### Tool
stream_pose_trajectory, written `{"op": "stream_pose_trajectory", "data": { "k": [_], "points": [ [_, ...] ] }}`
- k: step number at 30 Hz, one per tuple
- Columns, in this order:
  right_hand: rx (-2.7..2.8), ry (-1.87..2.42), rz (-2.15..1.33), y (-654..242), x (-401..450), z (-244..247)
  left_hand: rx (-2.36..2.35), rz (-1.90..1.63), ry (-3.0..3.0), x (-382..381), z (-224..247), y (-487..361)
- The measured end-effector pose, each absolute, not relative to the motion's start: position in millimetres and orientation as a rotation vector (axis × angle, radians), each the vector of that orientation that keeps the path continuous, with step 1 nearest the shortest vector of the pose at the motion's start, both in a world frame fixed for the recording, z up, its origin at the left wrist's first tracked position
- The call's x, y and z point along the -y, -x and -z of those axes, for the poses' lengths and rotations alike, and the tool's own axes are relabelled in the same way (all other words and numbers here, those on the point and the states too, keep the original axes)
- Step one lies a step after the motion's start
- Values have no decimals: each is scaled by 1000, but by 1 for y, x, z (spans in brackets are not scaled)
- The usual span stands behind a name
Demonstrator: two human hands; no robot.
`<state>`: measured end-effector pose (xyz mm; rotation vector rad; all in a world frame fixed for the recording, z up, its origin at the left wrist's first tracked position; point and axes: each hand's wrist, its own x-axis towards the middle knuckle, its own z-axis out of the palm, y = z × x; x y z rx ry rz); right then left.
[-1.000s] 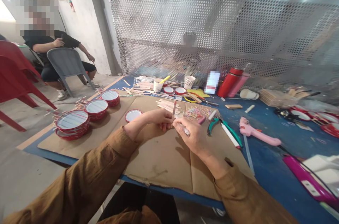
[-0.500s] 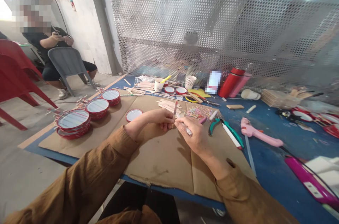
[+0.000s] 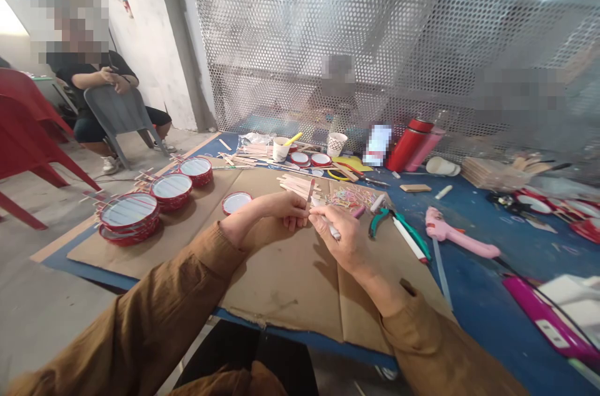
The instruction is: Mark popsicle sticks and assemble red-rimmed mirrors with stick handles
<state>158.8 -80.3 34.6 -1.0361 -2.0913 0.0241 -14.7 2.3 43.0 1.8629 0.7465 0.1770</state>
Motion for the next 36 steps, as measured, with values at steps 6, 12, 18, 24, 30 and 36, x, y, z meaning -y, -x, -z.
{"op": "stream_pose_trajectory", "data": {
  "k": [6,12,18,24,30,36],
  "points": [
    [2104,1030,-26,-159,80,-34,-760,-164,-1864,-3,-43,14],
    [2123,1048,-31,-159,80,-35,-743,-154,-1864,-5,-40,14],
    [2069,1040,-9,-159,80,-35,-758,-161,-1862,-6,-39,13],
    [2092,1031,-13,-159,80,-34,-752,-163,-1862,-5,-40,13],
    [2119,1060,-36,-158,79,-34,-755,-172,-1865,-3,-42,15],
    [2131,1055,-65,-158,81,-34,-752,-161,-1872,-4,-42,14]
  ]
}}
